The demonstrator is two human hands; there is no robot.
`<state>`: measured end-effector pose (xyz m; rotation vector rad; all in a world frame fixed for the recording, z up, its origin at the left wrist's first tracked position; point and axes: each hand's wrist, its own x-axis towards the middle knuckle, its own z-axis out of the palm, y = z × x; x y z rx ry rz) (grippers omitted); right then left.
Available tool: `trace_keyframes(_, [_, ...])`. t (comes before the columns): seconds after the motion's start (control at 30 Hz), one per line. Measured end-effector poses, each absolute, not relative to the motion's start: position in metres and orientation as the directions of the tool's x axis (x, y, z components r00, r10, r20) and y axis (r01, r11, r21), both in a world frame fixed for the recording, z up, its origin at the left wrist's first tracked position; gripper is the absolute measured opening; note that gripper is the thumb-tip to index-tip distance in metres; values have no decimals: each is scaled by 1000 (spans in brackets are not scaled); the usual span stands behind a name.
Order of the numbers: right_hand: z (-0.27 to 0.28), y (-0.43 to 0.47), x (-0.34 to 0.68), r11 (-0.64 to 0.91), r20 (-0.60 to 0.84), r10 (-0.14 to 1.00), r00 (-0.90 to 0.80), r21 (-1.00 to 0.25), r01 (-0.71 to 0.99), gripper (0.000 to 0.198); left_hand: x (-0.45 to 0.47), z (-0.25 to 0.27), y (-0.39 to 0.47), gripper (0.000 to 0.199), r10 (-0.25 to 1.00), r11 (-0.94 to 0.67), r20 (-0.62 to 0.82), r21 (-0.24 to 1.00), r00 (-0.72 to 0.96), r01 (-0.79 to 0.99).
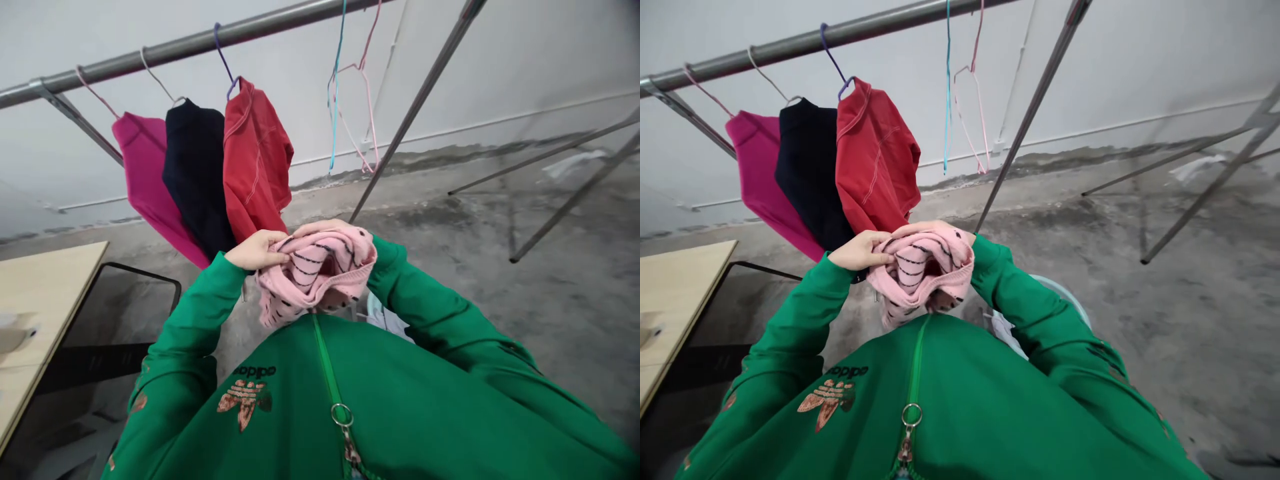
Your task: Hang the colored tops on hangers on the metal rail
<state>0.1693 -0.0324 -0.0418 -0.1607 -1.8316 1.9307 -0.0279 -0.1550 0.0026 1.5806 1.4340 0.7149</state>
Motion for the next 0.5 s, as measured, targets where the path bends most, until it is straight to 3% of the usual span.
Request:
trace_keyframes(0.17, [-57,-34,166,-218,74,430,-900,-959,-183,65,-28,-1,-161,13,960,42,71,920,-271,390])
trace_keyframes(0.23, [-75,-50,159,-44,116,489,-865,-987,-158,79,-17,-3,-161,15,935,61,74,930,-346,363])
trace_keyframes(0.3, [-96,-66,148,265,222,580,-784,-961,-76,85,-2,-5,-162,14,918,51,118,912,-379,407])
trace_keyframes(0.4, [-122,-75,134,523,352,688,-635,-847,97,61,15,-4,-167,12,878,-38,291,833,-380,551])
trace_keyframes(0.5, [-133,-61,135,480,331,669,-666,-876,48,35,11,-1,-176,12,840,-58,410,719,-356,692])
